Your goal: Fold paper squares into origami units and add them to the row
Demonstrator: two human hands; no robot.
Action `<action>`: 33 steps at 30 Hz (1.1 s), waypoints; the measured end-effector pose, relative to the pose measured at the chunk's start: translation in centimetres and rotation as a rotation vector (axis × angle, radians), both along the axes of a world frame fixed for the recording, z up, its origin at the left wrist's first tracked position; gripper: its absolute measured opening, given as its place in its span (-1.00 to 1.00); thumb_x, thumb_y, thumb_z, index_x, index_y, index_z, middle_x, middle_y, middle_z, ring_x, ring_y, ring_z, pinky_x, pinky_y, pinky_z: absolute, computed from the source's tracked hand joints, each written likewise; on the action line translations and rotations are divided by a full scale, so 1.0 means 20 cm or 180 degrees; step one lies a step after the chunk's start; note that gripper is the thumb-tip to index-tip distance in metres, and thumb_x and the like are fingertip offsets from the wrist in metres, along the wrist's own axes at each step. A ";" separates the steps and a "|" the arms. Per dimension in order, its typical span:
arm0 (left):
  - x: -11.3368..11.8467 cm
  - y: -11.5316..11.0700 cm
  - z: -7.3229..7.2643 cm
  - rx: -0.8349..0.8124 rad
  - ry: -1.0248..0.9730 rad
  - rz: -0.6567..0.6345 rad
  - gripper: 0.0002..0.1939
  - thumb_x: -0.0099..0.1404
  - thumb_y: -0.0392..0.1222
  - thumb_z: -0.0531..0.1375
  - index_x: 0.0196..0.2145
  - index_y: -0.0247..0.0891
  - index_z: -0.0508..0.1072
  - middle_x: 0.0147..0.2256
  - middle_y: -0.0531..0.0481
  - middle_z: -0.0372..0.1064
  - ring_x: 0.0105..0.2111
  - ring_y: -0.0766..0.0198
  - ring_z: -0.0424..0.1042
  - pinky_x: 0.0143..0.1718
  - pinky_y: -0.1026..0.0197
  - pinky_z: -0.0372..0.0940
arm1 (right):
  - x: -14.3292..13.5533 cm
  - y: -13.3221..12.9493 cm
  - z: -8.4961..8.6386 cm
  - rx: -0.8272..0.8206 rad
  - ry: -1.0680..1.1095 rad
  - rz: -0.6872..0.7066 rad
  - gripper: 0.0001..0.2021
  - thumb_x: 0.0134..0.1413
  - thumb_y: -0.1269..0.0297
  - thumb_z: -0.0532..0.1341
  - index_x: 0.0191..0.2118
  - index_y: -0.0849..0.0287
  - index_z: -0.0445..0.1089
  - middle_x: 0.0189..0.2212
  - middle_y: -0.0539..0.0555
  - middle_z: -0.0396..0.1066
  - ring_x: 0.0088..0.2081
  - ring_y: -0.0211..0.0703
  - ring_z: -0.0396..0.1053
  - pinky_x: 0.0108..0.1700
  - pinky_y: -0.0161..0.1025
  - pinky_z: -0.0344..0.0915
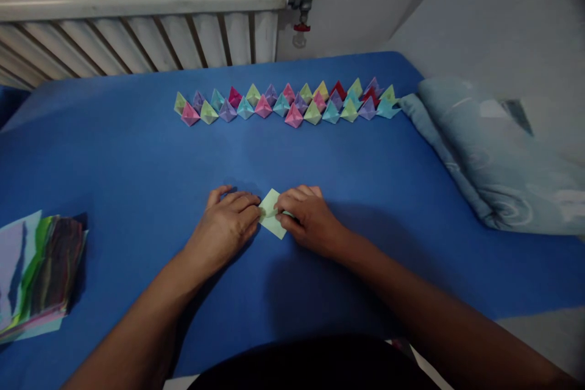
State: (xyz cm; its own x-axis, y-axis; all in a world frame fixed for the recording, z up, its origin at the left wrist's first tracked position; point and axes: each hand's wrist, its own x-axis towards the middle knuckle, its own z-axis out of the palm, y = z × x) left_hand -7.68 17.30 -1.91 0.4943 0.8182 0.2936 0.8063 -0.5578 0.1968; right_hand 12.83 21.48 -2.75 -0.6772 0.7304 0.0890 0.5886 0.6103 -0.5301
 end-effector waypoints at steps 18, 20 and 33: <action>0.02 0.03 -0.03 -0.0377 -0.0232 0.0428 -0.91 0.33 -0.24 0.16 -0.33 -0.26 0.45 -0.17 -0.06 0.50 -0.16 0.13 0.42 -0.05 -0.02 0.14 | -0.05 -0.01 0.02 -0.0274 0.0077 -0.0448 -0.92 0.15 0.38 0.19 -0.37 0.17 0.36 -0.18 0.06 0.47 -0.15 -0.12 0.30 -0.09 -0.14 0.00; 0.02 0.03 -0.03 -0.0422 -0.0292 0.0483 -0.91 0.32 -0.25 0.16 -0.34 -0.27 0.44 -0.17 -0.07 0.49 -0.15 0.12 0.40 -0.07 -0.01 0.15 | -0.05 -0.01 0.02 -0.0266 0.0093 -0.0489 -0.91 0.16 0.38 0.19 -0.38 0.17 0.36 -0.19 0.06 0.47 -0.14 -0.11 0.31 -0.08 -0.14 0.00; 0.02 0.05 -0.04 -0.0760 -0.0463 0.0764 -0.89 0.28 -0.21 0.19 -0.41 -0.22 0.44 -0.17 -0.04 0.46 -0.12 0.10 0.33 -0.07 0.00 0.14 | -0.08 -0.02 0.01 -0.0158 0.0112 -0.0734 -0.94 0.10 0.40 0.19 -0.40 0.17 0.32 -0.27 0.05 0.44 -0.20 -0.13 0.29 -0.14 -0.17 -0.01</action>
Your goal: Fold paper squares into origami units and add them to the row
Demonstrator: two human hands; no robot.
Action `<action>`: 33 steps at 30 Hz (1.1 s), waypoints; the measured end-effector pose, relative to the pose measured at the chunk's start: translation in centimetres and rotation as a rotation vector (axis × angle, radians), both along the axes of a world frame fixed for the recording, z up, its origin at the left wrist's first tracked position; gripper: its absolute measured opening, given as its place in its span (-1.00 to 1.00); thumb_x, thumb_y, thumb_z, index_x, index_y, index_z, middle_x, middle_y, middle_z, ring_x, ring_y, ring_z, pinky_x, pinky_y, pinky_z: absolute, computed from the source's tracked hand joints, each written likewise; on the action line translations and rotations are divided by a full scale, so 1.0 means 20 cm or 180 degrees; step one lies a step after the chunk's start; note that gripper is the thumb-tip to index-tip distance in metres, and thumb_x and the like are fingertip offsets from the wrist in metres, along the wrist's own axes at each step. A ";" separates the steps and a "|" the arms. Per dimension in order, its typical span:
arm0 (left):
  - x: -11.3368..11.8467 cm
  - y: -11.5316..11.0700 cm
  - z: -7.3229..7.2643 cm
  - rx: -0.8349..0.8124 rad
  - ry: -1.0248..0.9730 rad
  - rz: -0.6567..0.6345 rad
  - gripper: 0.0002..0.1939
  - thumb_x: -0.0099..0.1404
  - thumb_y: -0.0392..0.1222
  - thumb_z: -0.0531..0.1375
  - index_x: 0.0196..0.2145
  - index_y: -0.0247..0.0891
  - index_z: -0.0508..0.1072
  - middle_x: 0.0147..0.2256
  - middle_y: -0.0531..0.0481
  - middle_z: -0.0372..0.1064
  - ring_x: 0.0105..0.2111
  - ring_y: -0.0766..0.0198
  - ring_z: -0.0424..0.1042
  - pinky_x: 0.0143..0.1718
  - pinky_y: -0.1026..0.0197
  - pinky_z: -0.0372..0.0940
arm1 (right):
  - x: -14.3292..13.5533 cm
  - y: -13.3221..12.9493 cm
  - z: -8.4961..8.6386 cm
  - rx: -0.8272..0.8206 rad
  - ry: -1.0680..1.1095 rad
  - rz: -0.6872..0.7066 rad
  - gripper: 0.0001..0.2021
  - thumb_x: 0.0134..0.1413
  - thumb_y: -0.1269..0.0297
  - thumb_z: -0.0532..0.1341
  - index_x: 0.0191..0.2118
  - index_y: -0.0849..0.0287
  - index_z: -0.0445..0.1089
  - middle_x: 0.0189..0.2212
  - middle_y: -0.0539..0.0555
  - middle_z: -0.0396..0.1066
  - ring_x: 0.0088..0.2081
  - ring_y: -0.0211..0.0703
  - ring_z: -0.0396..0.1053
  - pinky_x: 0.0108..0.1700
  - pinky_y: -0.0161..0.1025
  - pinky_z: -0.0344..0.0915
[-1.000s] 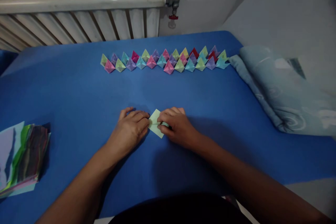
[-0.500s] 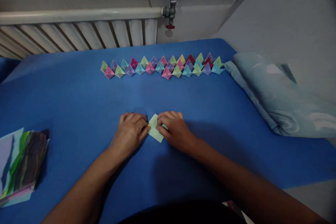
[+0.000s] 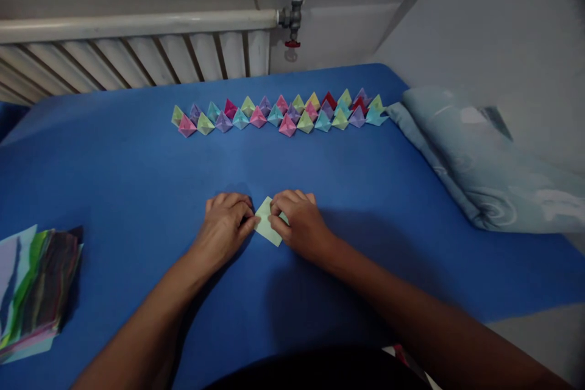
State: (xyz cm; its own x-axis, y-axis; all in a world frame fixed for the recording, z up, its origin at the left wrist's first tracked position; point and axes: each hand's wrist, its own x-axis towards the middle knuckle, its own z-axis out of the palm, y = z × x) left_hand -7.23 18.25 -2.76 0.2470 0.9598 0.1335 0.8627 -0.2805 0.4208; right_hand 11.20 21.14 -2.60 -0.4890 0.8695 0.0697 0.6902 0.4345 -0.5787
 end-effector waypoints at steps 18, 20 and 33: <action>-0.02 0.02 -0.02 0.0039 0.0043 -0.0118 -0.89 0.30 -0.18 0.18 -0.27 -0.07 0.52 -0.24 0.01 0.39 -0.17 0.14 0.27 -0.11 0.03 0.08 | -0.01 0.00 0.00 -0.0013 -0.0116 0.0048 -0.86 0.13 0.41 0.17 -0.25 0.09 0.46 -0.20 0.05 0.43 -0.17 -0.12 0.26 -0.12 -0.14 -0.04; -0.03 0.02 -0.02 0.0051 0.0040 -0.0220 -0.85 0.31 -0.20 0.17 -0.24 -0.02 0.54 -0.25 0.01 0.38 -0.17 0.14 0.27 -0.11 0.03 0.08 | -0.01 0.00 0.00 0.0022 -0.0134 0.0028 -0.88 0.13 0.40 0.18 -0.25 0.11 0.46 -0.22 0.05 0.43 -0.16 -0.11 0.26 -0.12 -0.14 -0.04; -0.09 0.00 -0.02 0.0108 0.0065 -0.0378 -0.74 0.31 -0.25 0.14 -0.16 0.09 0.55 -0.20 0.02 0.40 -0.15 0.14 0.26 -0.11 0.02 0.09 | 0.03 0.01 -0.04 0.0351 -0.0204 -0.0036 -0.76 0.18 0.23 0.21 -0.05 0.01 0.48 -0.18 0.07 0.44 -0.16 -0.09 0.26 -0.13 -0.12 -0.04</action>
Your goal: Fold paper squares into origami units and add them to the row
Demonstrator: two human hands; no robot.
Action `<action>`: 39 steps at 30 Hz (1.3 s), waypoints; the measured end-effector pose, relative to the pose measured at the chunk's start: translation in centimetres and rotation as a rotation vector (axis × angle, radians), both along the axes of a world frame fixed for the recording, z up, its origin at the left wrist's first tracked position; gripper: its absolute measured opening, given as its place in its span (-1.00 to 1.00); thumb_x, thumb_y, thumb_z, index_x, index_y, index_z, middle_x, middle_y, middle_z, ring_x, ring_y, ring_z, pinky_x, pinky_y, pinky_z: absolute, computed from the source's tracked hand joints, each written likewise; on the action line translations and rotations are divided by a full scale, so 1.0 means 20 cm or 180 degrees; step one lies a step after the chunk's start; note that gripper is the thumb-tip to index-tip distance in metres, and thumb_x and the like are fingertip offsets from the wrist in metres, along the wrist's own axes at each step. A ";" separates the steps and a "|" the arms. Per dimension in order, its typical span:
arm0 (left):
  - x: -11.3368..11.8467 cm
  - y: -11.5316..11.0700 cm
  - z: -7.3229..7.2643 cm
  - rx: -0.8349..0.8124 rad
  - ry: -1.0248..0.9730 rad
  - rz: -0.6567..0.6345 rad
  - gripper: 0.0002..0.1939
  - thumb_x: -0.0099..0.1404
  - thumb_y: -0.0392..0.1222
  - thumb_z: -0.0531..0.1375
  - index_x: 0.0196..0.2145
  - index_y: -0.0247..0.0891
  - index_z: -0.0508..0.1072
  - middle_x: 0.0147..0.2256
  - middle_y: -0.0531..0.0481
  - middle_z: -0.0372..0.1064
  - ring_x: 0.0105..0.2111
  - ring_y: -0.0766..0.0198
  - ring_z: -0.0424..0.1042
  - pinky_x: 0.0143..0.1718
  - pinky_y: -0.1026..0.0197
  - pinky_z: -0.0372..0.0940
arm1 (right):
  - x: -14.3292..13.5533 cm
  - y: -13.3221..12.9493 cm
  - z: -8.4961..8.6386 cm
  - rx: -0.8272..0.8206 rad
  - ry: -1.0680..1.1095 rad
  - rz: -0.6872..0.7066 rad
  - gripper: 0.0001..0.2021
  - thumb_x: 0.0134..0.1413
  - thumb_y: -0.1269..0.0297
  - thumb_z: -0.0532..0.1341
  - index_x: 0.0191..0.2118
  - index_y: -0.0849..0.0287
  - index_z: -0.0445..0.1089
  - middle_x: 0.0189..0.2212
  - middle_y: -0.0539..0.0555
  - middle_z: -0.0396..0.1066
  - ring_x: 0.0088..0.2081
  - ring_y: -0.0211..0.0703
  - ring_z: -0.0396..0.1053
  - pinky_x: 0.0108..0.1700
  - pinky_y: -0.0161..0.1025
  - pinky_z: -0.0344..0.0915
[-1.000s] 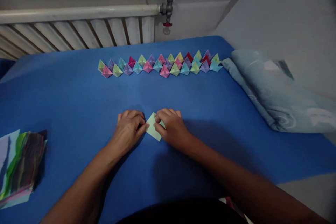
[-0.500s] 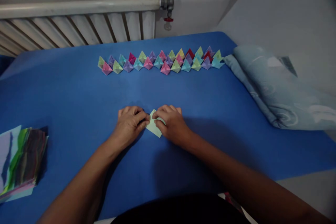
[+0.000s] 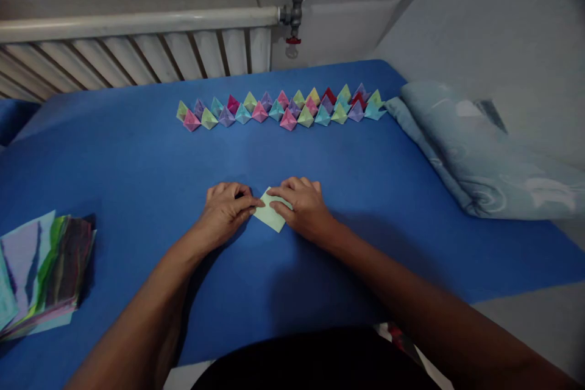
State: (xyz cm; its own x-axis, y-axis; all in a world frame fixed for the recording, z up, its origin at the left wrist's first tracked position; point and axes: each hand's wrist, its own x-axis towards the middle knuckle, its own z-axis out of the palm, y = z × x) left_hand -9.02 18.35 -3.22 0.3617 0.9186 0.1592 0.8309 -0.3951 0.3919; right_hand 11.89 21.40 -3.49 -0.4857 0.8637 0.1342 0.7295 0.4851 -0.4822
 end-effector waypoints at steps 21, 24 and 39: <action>0.20 0.37 0.24 -0.1333 0.0690 -0.0429 -0.79 -0.05 -0.32 0.22 -0.37 -0.15 0.49 -0.46 0.07 0.40 -0.34 0.18 0.34 -0.23 0.18 0.17 | 0.09 0.12 0.00 -0.0721 0.1738 -0.0578 -0.61 -0.07 0.38 0.26 -0.03 0.13 0.37 -0.20 0.05 0.38 -0.24 -0.24 0.32 -0.18 -0.24 0.27; 0.20 0.39 0.23 -0.1350 0.0609 -0.0359 -0.83 -0.14 -0.30 0.27 -0.48 -0.18 0.44 -0.43 0.06 0.38 -0.34 0.20 0.33 -0.30 0.23 0.17 | 0.10 0.14 -0.01 -0.0742 0.1788 -0.0605 -0.63 -0.08 0.39 0.27 -0.06 0.14 0.39 -0.22 0.04 0.38 -0.26 -0.25 0.31 -0.20 -0.24 0.28; 0.14 0.19 0.17 -0.1704 -0.4034 0.1619 -0.65 -0.19 -0.20 0.46 -0.42 -0.29 0.47 -0.52 0.09 0.41 -0.53 0.42 0.34 -0.44 0.33 0.24 | 0.09 0.12 0.09 -0.2151 0.3197 -0.1111 -0.63 -0.06 0.03 0.25 -0.17 0.15 0.39 -0.30 0.09 0.44 -0.30 -0.17 0.37 -0.32 -0.24 0.27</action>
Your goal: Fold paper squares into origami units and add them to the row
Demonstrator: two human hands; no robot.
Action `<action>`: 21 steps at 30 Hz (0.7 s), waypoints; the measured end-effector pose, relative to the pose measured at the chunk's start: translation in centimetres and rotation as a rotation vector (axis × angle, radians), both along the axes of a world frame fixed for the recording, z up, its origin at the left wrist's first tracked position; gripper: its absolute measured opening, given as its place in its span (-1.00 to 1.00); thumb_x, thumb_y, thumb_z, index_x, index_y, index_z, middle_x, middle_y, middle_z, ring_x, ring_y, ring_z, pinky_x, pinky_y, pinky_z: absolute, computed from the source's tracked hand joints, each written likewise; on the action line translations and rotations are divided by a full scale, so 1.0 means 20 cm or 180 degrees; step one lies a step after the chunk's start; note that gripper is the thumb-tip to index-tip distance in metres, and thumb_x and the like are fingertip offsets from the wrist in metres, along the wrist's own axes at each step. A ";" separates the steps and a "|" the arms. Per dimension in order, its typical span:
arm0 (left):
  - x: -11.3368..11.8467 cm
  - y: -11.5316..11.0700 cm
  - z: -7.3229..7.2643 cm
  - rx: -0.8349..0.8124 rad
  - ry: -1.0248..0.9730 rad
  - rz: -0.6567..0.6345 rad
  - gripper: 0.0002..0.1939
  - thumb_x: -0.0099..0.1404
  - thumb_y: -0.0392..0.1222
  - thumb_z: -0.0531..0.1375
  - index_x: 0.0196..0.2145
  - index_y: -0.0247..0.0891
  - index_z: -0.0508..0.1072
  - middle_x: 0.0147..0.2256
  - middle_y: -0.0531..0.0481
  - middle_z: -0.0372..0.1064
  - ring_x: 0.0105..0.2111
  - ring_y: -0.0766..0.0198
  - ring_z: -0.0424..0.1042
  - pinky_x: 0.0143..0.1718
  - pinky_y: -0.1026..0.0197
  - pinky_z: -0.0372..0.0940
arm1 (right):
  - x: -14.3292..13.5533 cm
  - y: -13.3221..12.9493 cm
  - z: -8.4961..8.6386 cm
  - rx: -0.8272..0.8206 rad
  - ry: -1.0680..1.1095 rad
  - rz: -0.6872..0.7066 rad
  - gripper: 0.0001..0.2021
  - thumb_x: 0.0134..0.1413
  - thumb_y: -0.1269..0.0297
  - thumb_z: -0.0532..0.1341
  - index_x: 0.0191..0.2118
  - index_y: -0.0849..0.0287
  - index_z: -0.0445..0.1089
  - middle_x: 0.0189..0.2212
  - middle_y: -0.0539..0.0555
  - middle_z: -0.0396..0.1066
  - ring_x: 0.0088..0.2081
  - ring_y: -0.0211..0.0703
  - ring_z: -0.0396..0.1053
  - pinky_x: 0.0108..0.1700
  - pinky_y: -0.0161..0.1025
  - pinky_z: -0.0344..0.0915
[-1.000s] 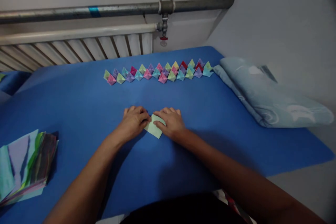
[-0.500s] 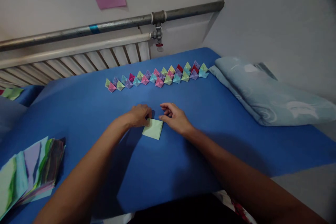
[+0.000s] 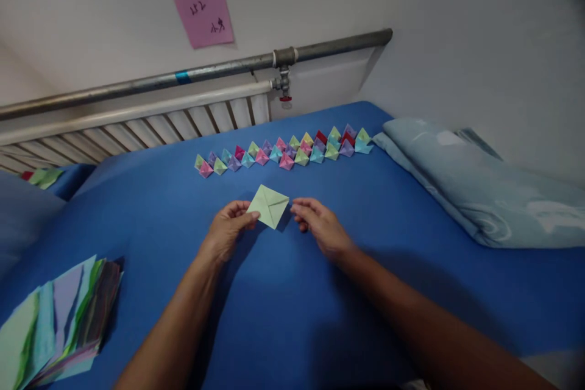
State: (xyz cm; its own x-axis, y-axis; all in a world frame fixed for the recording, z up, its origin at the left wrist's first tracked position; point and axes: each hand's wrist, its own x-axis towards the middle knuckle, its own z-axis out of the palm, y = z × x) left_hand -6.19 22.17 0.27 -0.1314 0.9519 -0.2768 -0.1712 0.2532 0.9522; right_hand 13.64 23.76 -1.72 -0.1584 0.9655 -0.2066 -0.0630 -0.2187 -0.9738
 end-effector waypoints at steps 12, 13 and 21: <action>0.18 -0.10 -0.09 -0.0101 -0.0811 0.0101 -0.62 -0.22 -0.15 0.50 -0.47 -0.30 0.47 -0.55 0.11 0.42 -0.55 0.44 0.35 -0.44 0.35 0.28 | -0.13 -0.03 0.00 -0.0120 0.0342 0.0007 -0.72 -0.22 0.11 0.29 -0.35 0.15 0.45 -0.43 -0.02 0.47 -0.36 -0.19 0.36 -0.31 -0.25 0.25; 0.17 -0.10 -0.09 -0.0073 -0.0732 -0.0024 -0.64 -0.19 -0.16 0.50 -0.45 -0.30 0.49 -0.54 0.10 0.43 -0.54 0.44 0.35 -0.43 0.35 0.27 | -0.12 -0.03 0.00 -0.0114 0.0291 0.0077 -0.74 -0.21 0.11 0.29 -0.37 0.16 0.45 -0.45 -0.02 0.46 -0.38 -0.21 0.35 -0.31 -0.26 0.24; 0.01 -0.09 -0.04 -0.0019 -0.0038 -0.0684 -0.79 0.03 -0.10 0.38 -0.42 -0.26 0.54 -0.49 0.07 0.43 -0.47 0.42 0.34 -0.35 0.32 0.22 | -0.07 -0.05 0.00 0.0208 -0.0524 0.0953 -0.80 -0.08 0.22 0.21 -0.31 0.17 0.48 -0.46 -0.03 0.40 -0.43 -0.26 0.29 -0.35 -0.30 0.20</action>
